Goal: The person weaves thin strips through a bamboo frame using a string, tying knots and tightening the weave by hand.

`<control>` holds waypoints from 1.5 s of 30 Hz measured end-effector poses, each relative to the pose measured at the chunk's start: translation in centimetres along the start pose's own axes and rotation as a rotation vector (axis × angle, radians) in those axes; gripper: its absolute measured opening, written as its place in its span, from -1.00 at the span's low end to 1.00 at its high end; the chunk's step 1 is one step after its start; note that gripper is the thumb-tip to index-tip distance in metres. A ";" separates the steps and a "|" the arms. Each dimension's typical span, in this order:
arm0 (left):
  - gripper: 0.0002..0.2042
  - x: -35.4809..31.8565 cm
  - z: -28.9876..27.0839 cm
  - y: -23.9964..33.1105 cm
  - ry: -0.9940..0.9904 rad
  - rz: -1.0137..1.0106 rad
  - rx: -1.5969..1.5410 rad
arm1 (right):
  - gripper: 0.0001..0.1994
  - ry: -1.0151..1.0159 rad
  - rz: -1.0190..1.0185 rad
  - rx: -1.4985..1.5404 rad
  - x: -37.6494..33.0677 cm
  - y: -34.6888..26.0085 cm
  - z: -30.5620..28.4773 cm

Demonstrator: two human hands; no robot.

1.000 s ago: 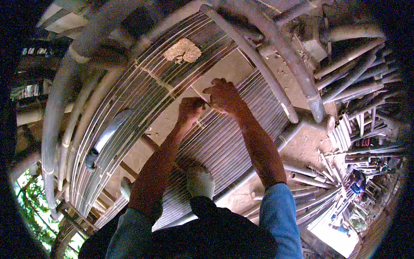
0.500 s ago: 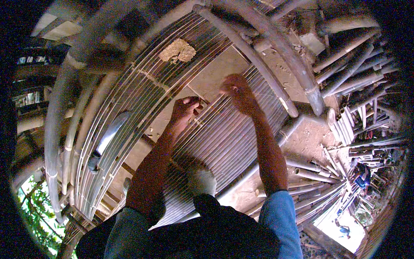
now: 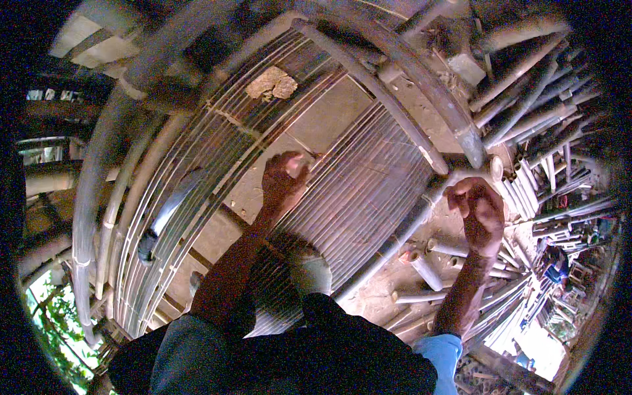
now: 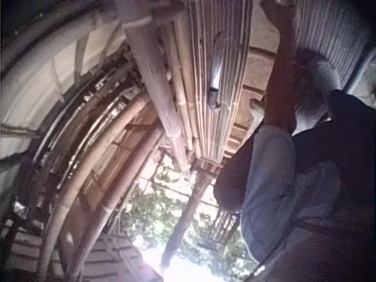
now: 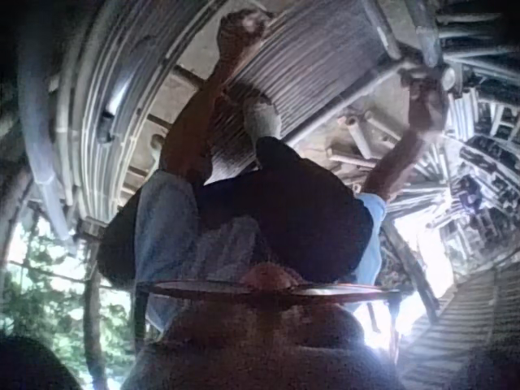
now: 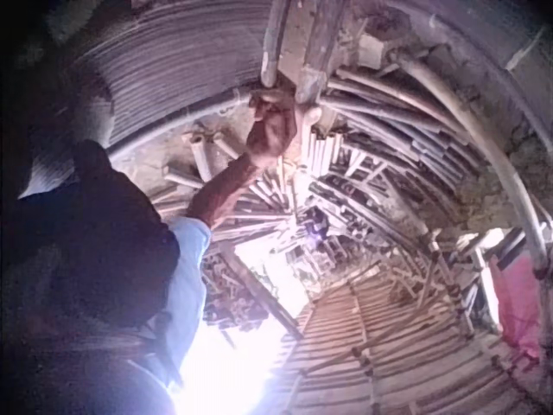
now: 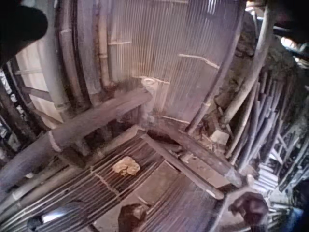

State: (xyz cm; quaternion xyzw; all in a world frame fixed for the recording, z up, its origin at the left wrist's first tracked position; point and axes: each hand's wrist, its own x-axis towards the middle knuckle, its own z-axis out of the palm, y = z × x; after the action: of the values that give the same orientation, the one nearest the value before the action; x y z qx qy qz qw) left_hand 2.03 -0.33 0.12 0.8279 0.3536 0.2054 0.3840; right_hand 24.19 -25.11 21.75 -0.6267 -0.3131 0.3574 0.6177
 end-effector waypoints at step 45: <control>-0.79 3.9 -3.7 -0.6 -0.361 -0.318 -0.361 | -0.56 0.274 1.377 -1.530 -37.0 7.7 -16.4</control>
State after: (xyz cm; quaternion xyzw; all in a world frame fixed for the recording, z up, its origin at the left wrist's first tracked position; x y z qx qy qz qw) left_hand 2.05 4.69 2.20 0.7036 0.3627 0.0514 0.6089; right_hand 17.14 -65.32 16.06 -0.9298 0.0423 0.2642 -0.2528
